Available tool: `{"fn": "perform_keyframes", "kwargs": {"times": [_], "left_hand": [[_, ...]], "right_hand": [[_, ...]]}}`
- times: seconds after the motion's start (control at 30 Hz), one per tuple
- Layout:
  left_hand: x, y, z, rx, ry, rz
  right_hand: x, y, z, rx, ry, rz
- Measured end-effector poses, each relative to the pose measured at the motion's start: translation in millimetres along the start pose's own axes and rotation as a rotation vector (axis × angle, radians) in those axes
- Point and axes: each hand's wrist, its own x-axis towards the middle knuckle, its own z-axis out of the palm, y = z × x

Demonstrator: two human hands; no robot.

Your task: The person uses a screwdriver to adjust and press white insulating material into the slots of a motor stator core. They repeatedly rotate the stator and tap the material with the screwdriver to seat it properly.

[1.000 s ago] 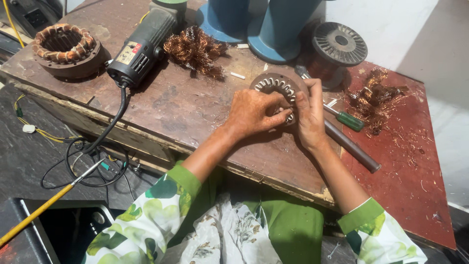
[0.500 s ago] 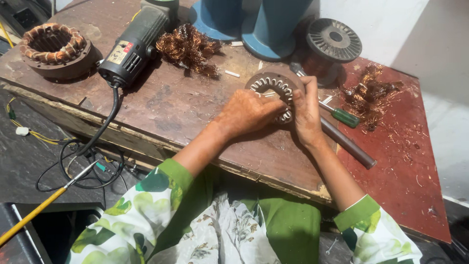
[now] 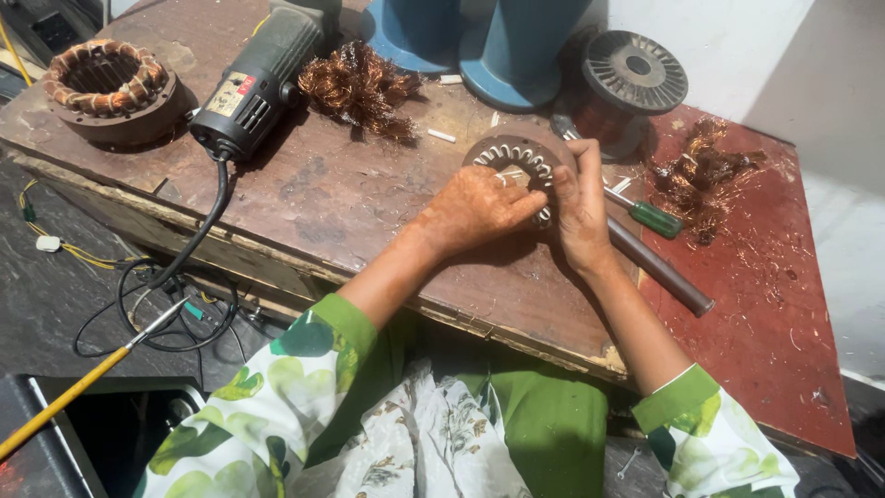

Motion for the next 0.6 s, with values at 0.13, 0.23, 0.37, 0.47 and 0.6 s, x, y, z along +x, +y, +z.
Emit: {"fn": "perform_keyframes", "kwargs": {"times": [0.13,0.23,0.37,0.47,0.6], "left_hand": [[0.7,0.6,-1.7,0.037,0.045,0.007],[0.8,-1.8,-3.3,0.042,0.031,0.006],[-0.5,-5.5,-2.8,0.072,0.011,0.022],[0.1,-7.2,-2.8,0.081,0.004,0.025],[1.3,-7.1,-7.3,0.063,0.033,0.033]], "right_hand": [[-0.2,1.8,0.8,0.003,0.028,-0.018],[0.7,4.4,0.5,-0.055,0.041,-0.04],[1.0,7.6,0.1,-0.108,0.047,-0.05],[0.2,7.6,0.5,-0.132,0.055,-0.073],[-0.5,2.1,-1.5,0.132,-0.019,0.031]]}}
